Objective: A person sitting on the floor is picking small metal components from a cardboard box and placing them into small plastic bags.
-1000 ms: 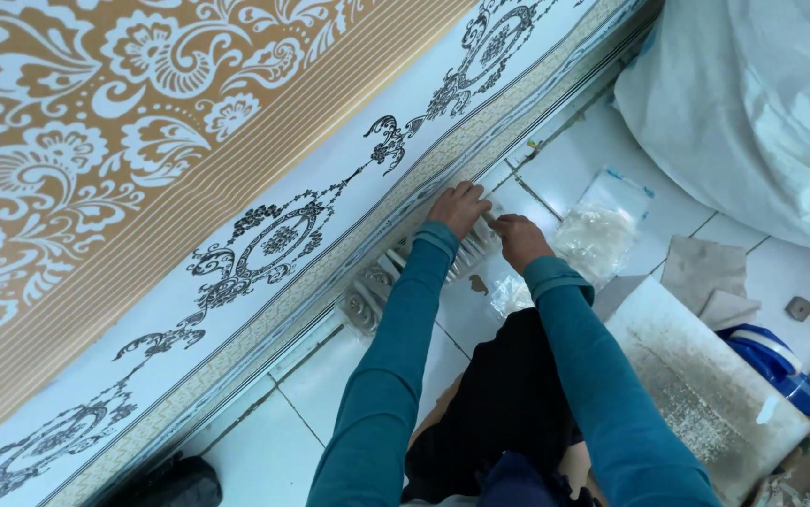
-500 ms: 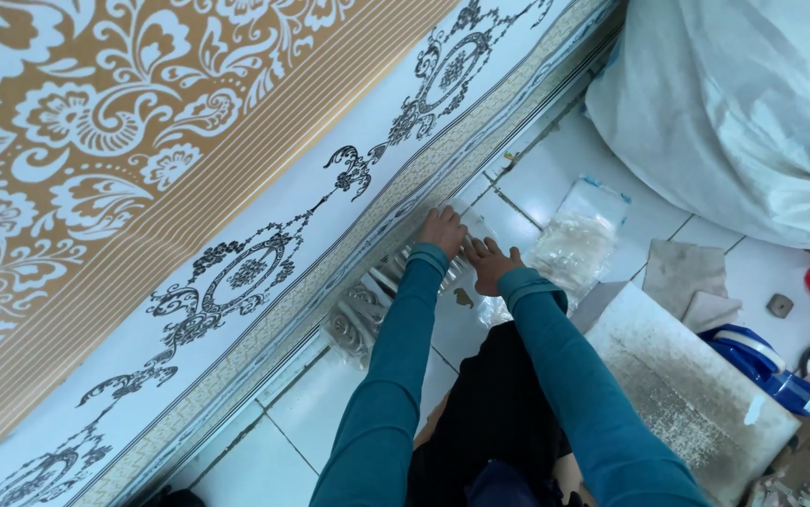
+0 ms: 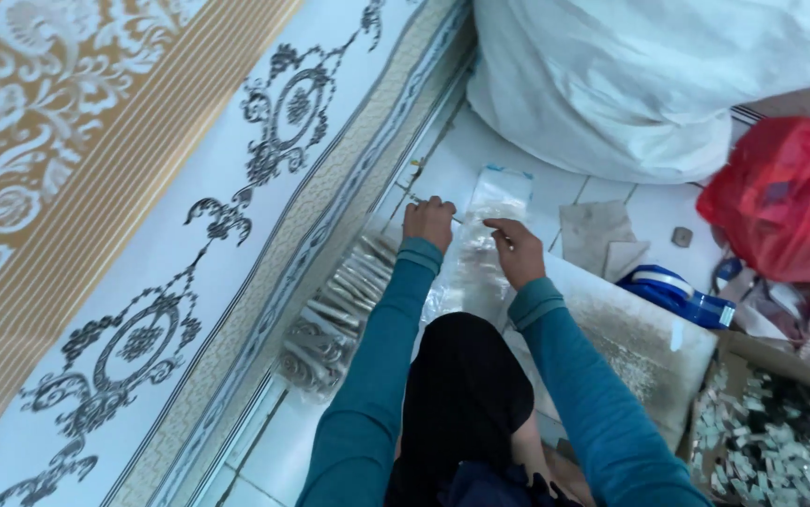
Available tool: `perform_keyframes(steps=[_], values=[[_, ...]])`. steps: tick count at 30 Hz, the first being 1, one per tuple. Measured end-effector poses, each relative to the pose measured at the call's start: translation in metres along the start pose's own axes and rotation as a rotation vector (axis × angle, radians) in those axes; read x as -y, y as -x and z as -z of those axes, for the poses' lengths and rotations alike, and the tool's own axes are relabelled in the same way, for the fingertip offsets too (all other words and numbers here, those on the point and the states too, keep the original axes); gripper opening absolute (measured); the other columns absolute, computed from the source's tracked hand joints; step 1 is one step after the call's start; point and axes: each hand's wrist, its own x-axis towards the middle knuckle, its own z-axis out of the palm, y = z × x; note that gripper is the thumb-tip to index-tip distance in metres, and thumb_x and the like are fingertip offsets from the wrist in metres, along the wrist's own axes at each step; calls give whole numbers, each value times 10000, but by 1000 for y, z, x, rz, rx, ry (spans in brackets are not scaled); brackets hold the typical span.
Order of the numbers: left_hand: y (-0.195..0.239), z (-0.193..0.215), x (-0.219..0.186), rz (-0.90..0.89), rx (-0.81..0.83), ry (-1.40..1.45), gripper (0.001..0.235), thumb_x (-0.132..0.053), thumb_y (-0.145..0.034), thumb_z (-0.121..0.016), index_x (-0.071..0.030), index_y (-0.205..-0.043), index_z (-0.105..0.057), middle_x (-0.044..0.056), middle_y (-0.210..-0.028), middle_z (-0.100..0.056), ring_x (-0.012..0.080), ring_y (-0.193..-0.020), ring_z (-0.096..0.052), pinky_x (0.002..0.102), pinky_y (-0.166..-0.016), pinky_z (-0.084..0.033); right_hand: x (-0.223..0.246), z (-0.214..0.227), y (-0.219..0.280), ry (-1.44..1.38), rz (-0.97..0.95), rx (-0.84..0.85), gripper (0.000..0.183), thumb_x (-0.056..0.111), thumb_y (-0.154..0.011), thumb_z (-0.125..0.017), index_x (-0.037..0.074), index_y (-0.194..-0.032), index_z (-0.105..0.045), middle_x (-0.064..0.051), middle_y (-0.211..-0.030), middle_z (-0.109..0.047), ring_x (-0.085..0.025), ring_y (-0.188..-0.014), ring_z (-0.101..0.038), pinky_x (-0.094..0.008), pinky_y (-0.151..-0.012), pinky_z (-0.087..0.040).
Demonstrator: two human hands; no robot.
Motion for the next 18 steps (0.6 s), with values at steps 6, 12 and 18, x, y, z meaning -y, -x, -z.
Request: perform_keyframes(steps=[6,12,18], values=[[-37,20,-194,-71,320,428,333,-135,-1042,-431,-198,-1248,-685,178,-1218,-674,396,-1119,-687,516,-947,-519,-144,130,7,195,-115,-197,321,78,-1091,-526,220,-1286,-737,-75,-1215,-703,-304,-1108,-666,-480,-931,-605],[-14,-135,-255,63,572,795,378,-231,-1055,-494,-250,-1418,-593,164,-1323,-656,380,-1249,-625,515,-1061,-513,-246,165,26,928,-149,46,361,214,-935,-645,393,-1229,-752,40,-1321,-702,-263,-1296,-596,-507,-1066,-533],[10,-136,-249,126,560,793,370,-255,-1050,-509,-273,-1406,-607,128,-1297,-649,340,-1238,-626,477,-1057,-519,-194,165,3,1530,-370,477,398,291,-1026,-502,433,-1389,-581,27,-1653,-389,-302,-1578,-204,-634,-1204,-154]])
